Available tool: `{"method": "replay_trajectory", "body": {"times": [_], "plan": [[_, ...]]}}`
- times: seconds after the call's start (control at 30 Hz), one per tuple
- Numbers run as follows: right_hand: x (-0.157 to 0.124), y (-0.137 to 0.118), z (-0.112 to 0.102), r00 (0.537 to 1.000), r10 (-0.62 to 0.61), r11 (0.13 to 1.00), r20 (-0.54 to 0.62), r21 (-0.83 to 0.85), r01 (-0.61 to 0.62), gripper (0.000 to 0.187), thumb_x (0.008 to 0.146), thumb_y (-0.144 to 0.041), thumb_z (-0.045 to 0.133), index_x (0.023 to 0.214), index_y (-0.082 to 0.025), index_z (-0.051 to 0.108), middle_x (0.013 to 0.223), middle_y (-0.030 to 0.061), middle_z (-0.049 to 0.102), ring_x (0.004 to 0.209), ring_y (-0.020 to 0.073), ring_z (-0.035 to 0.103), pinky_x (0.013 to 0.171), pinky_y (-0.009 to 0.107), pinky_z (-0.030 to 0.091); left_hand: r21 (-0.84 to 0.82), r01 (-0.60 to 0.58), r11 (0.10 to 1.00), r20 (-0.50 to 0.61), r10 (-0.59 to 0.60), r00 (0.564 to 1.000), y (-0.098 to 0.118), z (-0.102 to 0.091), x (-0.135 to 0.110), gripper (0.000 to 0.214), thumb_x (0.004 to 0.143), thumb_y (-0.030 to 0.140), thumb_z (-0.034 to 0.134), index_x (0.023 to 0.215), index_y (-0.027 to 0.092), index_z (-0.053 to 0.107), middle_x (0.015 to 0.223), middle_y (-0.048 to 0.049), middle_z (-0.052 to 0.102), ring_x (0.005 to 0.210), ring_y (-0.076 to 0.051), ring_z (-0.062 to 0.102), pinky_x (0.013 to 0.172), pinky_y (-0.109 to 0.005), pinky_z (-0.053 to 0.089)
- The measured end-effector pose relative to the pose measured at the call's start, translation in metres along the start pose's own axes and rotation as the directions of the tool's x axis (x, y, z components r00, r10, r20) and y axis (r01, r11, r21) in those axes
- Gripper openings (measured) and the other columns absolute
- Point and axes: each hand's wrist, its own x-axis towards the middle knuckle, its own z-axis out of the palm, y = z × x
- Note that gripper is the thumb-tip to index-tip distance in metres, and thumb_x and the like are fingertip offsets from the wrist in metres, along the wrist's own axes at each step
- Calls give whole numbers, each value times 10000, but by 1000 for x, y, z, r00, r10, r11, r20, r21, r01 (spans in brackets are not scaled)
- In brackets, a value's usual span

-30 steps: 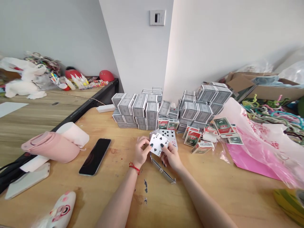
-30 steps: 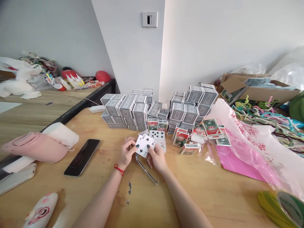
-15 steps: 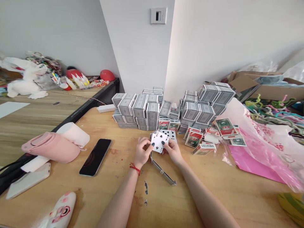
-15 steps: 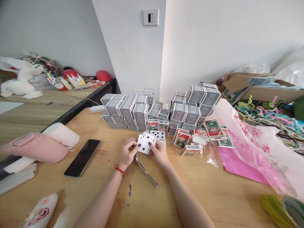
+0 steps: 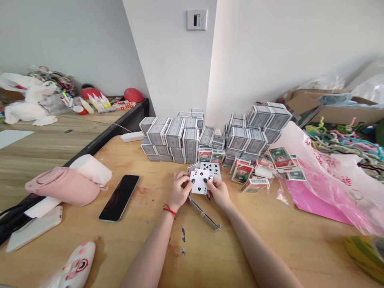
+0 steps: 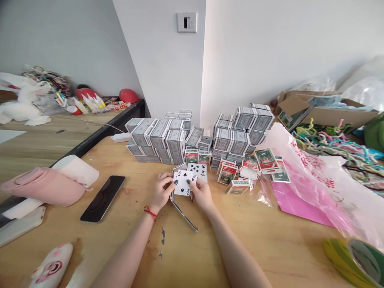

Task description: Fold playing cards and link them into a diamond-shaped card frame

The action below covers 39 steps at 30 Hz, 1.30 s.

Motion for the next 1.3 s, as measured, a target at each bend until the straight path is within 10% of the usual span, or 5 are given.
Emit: {"method": "replay_trajectory", "body": {"times": [1.3], "plan": [[0,7,-7,998,41,998,47,44,-43,317,726,-478,582,755,-167,529,424,-82,403,328,58,310,326,192,234,145,-23,989,11,22,1000,2,2,-2,213,771,247,538,571,192,582,862,-21,578,879,-173,454,817,-324,389]]}}
